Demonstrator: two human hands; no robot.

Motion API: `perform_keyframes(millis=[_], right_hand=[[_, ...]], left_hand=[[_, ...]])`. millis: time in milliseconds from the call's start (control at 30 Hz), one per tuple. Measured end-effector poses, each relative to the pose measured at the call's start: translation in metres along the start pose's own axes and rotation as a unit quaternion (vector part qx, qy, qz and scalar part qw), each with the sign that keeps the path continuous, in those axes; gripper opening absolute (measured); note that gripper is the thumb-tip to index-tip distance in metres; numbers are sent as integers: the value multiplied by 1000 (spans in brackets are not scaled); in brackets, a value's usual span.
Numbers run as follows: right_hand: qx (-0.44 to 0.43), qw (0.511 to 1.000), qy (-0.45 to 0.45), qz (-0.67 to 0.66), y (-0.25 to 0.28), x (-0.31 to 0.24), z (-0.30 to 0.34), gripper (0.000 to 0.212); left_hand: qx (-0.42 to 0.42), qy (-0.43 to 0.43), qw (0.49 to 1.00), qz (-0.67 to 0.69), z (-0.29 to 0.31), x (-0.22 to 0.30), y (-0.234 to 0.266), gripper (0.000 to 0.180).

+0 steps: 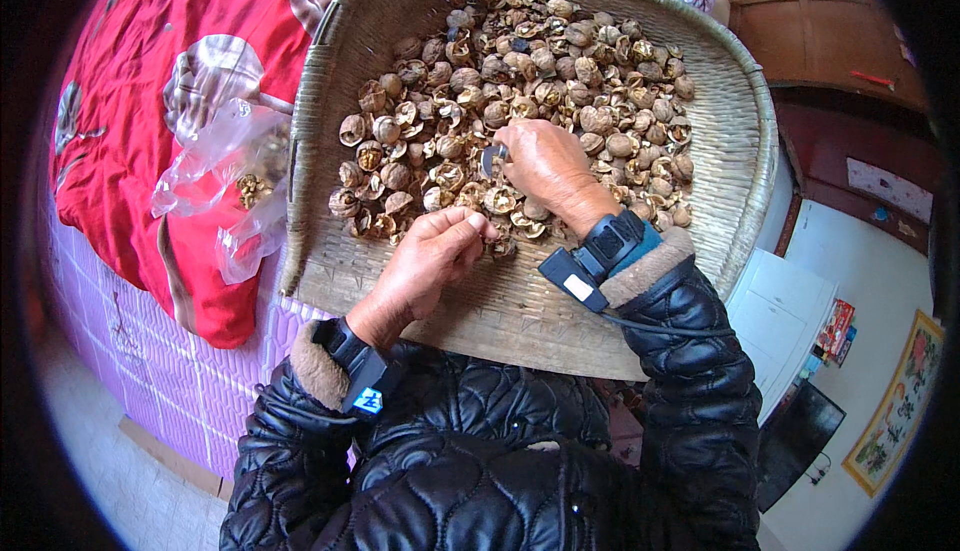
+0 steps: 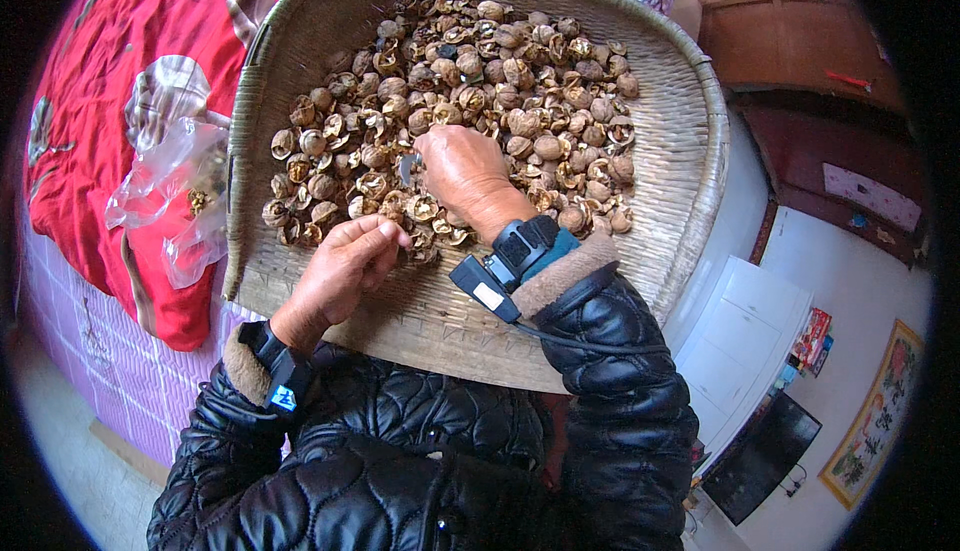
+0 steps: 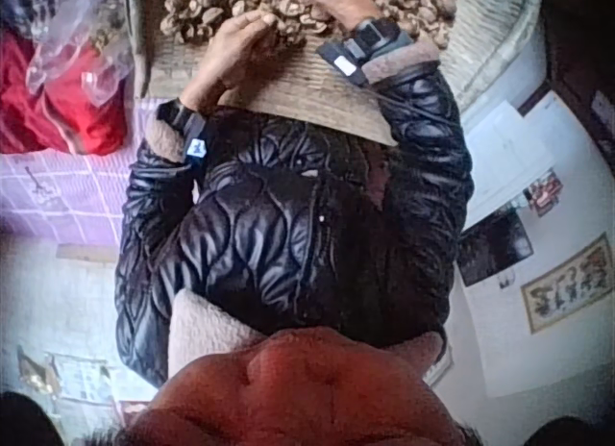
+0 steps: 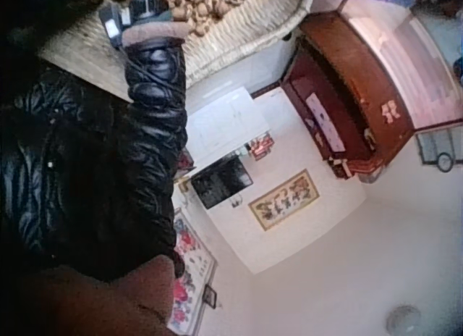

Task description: The person cracks walnuts with a small hammer-like tool over a woven basket, removes the nutmeat, and places it into a plastic bag. The person repeatedly picks up whole walnuts, cracks them, and separates the shells from the kernels.

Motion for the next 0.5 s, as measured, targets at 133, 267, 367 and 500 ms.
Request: perform_keyframes(millis=[133, 267, 367, 500], right_hand=[[19, 992, -33, -121, 22, 6, 10, 10], [-111, 942, -9, -317, 44, -2, 32, 10], [-120, 929, -27, -349, 50, -1, 36, 14], [31, 991, 44, -119, 32, 1, 16, 23]], left_hand=[[11, 19, 999, 32, 0, 3, -1, 29], [31, 21, 990, 138, 0, 4, -8, 38], [-7, -10, 984, 180, -3, 4, -10, 38], [15, 39, 982, 182, -4, -4, -5, 30]])
Point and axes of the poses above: each hand's wrist, its own z-axis away from the middle knuckle, its own y-axis out of the back of the hand, x = y × z, the point moved 2 cm from there along -z, towards the middle knuckle, and after that the axes turned 7 degrees about -z, right-handed, at the moved point
